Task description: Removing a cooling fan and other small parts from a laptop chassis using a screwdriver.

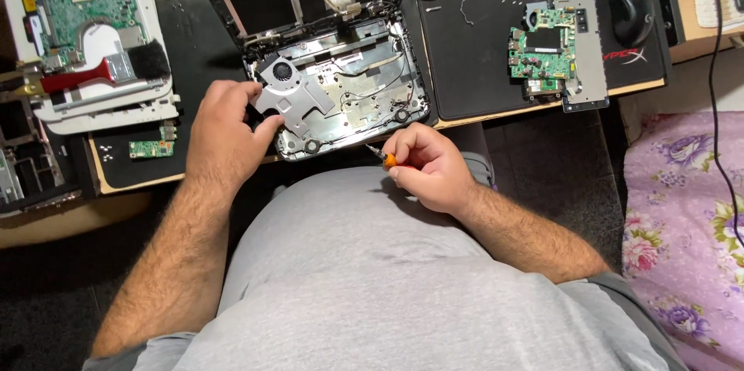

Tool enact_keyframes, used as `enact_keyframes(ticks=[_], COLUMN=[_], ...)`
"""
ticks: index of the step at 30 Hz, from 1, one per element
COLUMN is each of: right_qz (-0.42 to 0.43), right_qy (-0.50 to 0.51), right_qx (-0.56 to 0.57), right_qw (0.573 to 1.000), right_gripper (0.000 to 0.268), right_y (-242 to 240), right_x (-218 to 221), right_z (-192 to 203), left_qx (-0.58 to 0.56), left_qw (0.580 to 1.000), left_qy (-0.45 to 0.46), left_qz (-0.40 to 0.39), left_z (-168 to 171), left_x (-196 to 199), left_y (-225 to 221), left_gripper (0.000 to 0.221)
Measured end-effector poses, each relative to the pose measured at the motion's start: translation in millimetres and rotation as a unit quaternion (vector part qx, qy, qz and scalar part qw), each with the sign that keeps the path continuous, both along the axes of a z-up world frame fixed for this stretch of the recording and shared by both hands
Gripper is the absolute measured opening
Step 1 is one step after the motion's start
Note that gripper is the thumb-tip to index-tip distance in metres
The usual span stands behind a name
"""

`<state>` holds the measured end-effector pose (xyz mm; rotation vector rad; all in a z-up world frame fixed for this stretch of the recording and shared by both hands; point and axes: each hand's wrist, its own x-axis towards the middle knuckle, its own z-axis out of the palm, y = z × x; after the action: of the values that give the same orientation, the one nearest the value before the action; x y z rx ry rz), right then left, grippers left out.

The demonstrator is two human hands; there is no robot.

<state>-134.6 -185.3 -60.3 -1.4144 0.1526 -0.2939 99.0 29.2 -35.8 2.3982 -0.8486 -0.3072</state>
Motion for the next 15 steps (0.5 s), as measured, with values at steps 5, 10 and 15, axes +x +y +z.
enact_keyframes(ticks=[5, 10, 15], right_qz=[-0.008, -0.005, -0.028], right_qy=[-0.03, -0.073, -0.131], right_qx=[-0.037, -0.083, -0.105], right_qw=[0.999, 0.994, 0.985], right_gripper=[0.021, 0.028, 0.032], right_y=[2.9, 2.8, -8.9], right_x=[5.1, 7.7, 11.6], right_z=[11.6, 16.3, 19.0], left_qx=[-0.139, -0.239, -0.375], left_qw=[0.988, 0.967, 0.896], left_qy=[0.052, 0.078, 0.228], left_qz=[0.03, 0.037, 0.059], left_z=[-17.2, -12.1, -4.4], left_x=[5.9, 5.3, 1.6], left_y=[3.3, 1.5, -7.5], left_gripper=[0.034, 0.03, 0.022])
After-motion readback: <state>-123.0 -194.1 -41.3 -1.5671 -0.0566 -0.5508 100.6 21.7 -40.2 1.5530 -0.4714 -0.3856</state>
